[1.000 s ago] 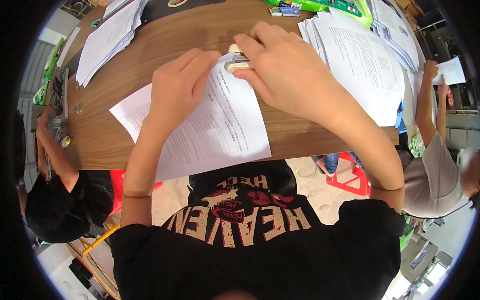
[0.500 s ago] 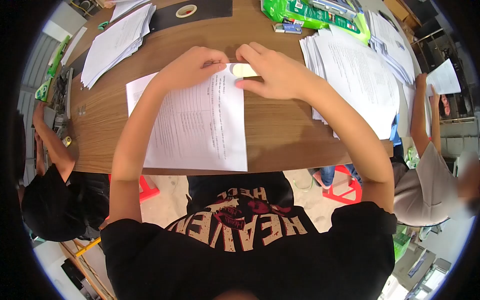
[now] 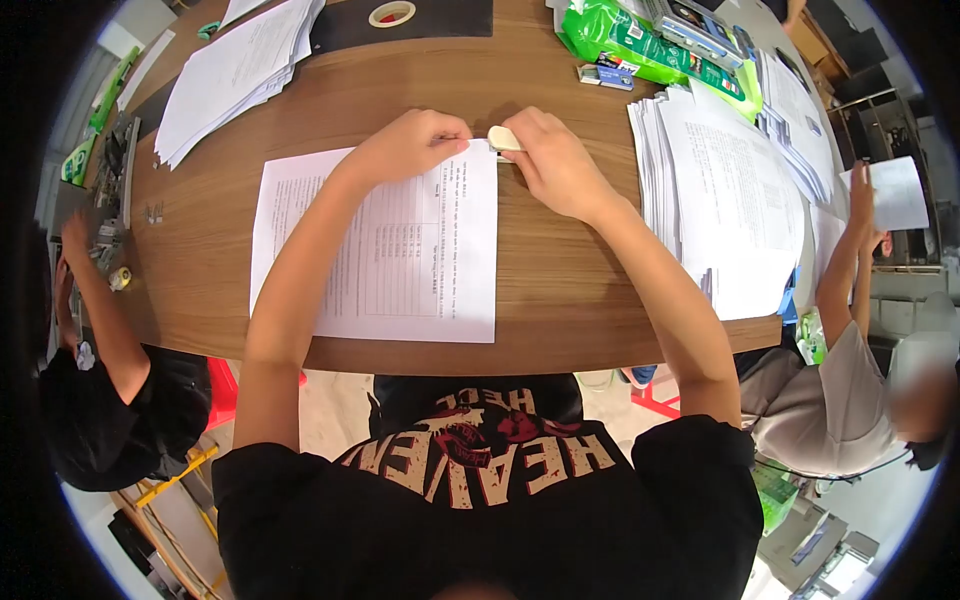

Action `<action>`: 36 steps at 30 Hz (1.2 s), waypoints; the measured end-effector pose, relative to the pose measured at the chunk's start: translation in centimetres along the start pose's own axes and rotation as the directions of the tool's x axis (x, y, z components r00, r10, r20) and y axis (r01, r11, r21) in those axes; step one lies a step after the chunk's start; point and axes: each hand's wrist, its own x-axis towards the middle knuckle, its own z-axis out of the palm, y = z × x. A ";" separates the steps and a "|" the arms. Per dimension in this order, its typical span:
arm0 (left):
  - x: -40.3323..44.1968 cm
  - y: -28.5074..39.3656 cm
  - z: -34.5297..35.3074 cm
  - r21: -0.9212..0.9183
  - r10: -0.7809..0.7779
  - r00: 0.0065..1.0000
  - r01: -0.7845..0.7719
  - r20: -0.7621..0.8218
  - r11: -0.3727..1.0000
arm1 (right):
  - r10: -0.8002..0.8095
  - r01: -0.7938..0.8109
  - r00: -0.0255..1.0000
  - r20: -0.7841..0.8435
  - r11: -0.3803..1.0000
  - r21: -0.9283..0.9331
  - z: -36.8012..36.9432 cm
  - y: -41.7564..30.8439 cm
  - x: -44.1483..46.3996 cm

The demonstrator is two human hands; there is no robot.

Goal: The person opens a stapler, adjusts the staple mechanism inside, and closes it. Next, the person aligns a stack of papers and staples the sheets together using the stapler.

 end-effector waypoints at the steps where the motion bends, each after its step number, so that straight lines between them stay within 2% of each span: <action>1: 0.1 0.0 0.0 0.027 0.016 1.000 -0.016 0.001 1.000 | 0.000 0.000 1.000 0.005 1.000 0.002 0.0 0.0 0.0; 7: 0.2 -0.5 0.2 0.043 0.045 0.999 -0.044 -0.005 0.998 | 0.013 -0.014 0.999 0.036 0.999 0.029 -0.1 -0.1 0.1; 10: 0.2 -0.5 0.1 0.032 0.064 0.998 -0.064 -0.003 0.997 | -0.017 0.017 1.000 -0.001 1.000 -0.009 -0.3 -0.1 0.1; 12: 0.1 -0.4 0.1 0.032 0.066 0.998 -0.066 0.002 0.997 | 0.004 -0.006 0.998 0.068 0.999 0.040 -1.1 -0.2 0.5; 16: 0.1 0.2 0.3 0.045 0.052 0.998 -0.050 -0.042 0.998 | 0.027 -0.027 0.987 0.161 1.000 0.000 -2.2 -0.9 1.8; 18: 0.2 0.3 0.7 0.070 0.025 0.998 -0.021 -0.054 0.997 | 0.089 -0.101 0.984 0.154 0.992 0.073 -1.8 -0.5 1.9; 20: 0.3 -0.2 1.3 0.128 0.069 0.982 -0.047 -0.174 0.991 | 0.079 -0.089 0.991 0.106 0.991 0.096 -1.3 -0.4 1.5; 23: 0.3 0.1 1.7 0.154 0.009 0.977 0.025 -0.215 0.988 | 0.079 -0.085 0.996 0.047 0.988 0.127 -0.8 -0.2 1.0; 24: 0.3 0.2 1.6 0.153 0.005 0.977 0.028 -0.214 0.988 | 0.089 -0.092 0.996 0.028 0.987 0.131 -0.7 -0.2 1.0; 26: 0.3 0.6 1.4 0.077 -0.106 0.978 0.121 -0.178 0.990 | 0.098 -0.099 0.995 0.014 0.988 0.121 -0.5 -0.4 0.9; 36: 0.4 1.0 1.7 0.084 -0.164 0.964 0.184 -0.207 0.979 | 0.172 -0.156 0.983 -0.068 0.969 0.193 0.9 0.0 0.3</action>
